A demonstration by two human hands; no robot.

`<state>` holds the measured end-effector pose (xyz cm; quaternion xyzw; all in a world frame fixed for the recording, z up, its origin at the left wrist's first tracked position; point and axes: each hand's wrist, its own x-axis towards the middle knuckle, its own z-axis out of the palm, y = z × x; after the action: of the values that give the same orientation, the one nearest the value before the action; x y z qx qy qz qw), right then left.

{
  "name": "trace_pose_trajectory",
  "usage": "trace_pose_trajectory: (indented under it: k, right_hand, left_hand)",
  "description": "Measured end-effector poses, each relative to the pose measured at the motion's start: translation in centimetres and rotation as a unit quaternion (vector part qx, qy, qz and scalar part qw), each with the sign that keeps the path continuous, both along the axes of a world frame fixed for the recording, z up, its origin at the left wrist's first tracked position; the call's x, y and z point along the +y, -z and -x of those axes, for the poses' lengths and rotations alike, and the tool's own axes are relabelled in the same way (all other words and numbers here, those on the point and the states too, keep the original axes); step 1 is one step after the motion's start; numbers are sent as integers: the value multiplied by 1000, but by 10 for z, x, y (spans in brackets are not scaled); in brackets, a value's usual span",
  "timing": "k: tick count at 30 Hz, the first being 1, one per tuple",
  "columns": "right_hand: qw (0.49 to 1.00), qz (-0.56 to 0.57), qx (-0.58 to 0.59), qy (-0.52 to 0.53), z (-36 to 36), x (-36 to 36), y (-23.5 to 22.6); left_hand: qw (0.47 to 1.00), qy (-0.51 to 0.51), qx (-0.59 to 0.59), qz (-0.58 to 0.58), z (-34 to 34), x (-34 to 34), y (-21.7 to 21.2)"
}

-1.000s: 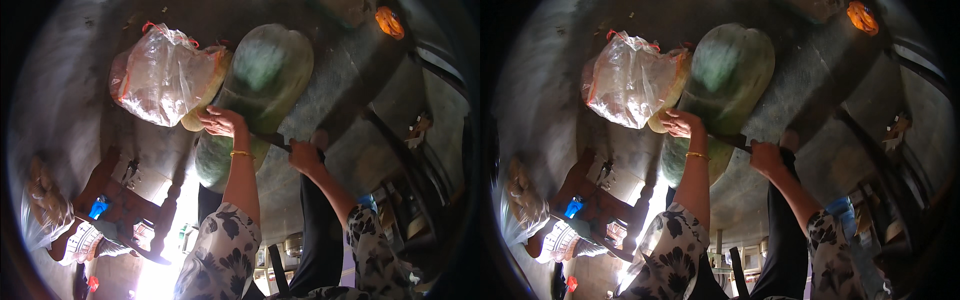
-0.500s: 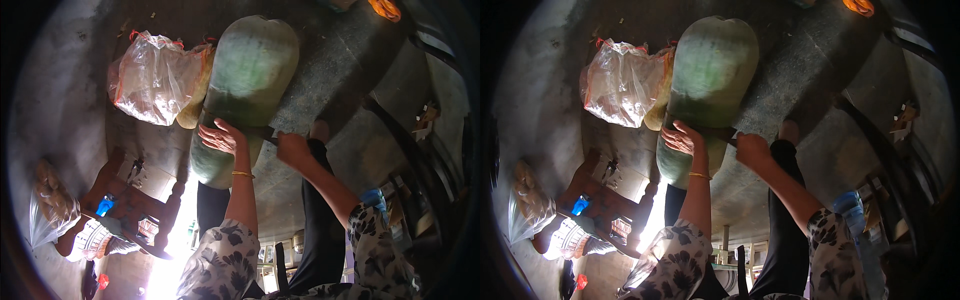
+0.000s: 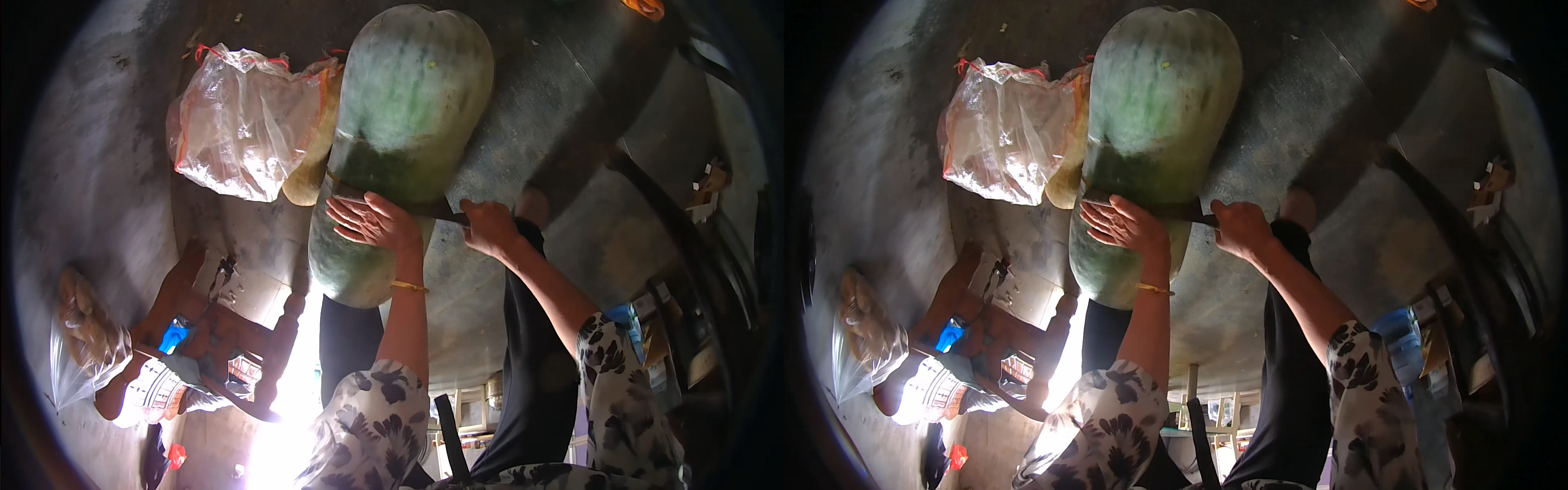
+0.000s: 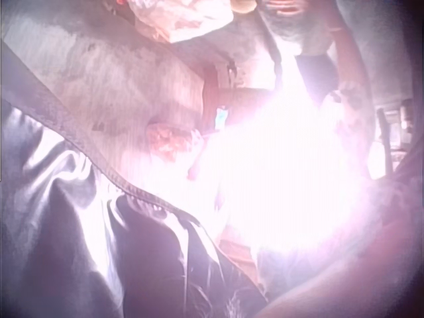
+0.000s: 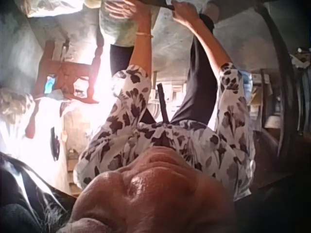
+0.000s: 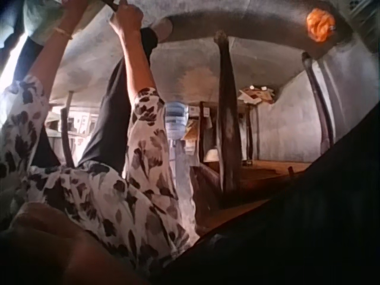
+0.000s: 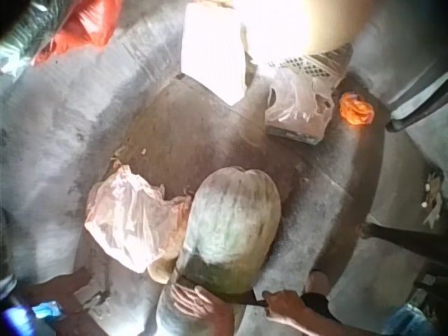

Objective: The person sweeps a wooden board outdoors, then moves indoors and uses a knife to cut a large green melon in half on a table. The person handles the melon and knife directly without additional tools.

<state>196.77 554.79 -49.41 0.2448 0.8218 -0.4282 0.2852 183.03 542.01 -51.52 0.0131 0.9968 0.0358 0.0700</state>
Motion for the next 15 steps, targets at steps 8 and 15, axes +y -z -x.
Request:
trace_pose_trajectory:
  k: [8,15]
  right_hand:
    - [999,0,-16,39,7,0,-16]
    - [996,24,-70,49,45,-11,-50]
  left_hand:
    - [985,-109,-71,-116,9,10,-21]
    - [981,86,-96,-143,45,-52,-31]
